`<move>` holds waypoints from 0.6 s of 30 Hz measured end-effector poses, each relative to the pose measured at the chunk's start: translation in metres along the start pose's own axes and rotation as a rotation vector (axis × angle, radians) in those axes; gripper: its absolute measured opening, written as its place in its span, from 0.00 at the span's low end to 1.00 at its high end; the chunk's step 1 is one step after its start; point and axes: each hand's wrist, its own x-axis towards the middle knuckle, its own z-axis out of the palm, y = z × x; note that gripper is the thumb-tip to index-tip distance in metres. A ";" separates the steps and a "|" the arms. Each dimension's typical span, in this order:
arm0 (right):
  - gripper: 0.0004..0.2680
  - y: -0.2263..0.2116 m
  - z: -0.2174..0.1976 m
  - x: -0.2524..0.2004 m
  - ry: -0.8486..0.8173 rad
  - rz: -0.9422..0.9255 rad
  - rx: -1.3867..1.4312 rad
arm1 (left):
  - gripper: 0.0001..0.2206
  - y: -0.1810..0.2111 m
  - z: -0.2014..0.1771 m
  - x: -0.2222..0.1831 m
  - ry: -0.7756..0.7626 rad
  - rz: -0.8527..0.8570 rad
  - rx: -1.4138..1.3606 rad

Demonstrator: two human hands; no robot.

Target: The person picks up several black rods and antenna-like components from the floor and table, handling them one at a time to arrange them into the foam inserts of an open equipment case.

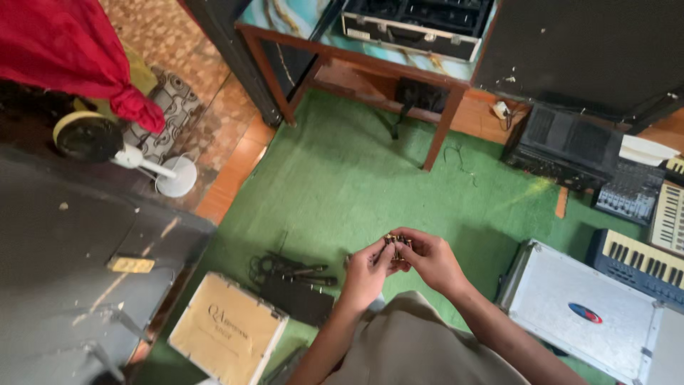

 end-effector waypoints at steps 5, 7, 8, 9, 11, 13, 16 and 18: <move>0.13 -0.012 0.015 0.054 0.028 -0.005 -0.016 | 0.17 0.029 -0.033 0.046 -0.044 -0.014 -0.002; 0.13 -0.019 0.024 0.076 0.044 0.008 -0.048 | 0.17 0.045 -0.050 0.067 -0.065 -0.003 0.021; 0.14 -0.023 0.029 0.091 0.053 0.009 -0.064 | 0.18 0.054 -0.058 0.079 -0.061 -0.012 0.047; 0.14 -0.027 0.035 0.106 0.059 0.005 -0.068 | 0.18 0.062 -0.067 0.089 -0.055 -0.026 0.073; 0.14 -0.031 0.048 0.132 0.069 0.010 -0.074 | 0.18 0.077 -0.085 0.106 -0.041 -0.029 0.164; 0.15 -0.034 0.059 0.156 0.072 0.011 -0.055 | 0.18 0.092 -0.104 0.127 -0.031 -0.006 0.296; 0.15 -0.042 0.072 0.186 0.080 0.030 -0.060 | 0.17 0.112 -0.126 0.150 -0.061 -0.017 0.274; 0.15 -0.047 0.075 0.206 0.097 0.021 -0.058 | 0.15 0.124 -0.139 0.171 -0.062 0.027 0.437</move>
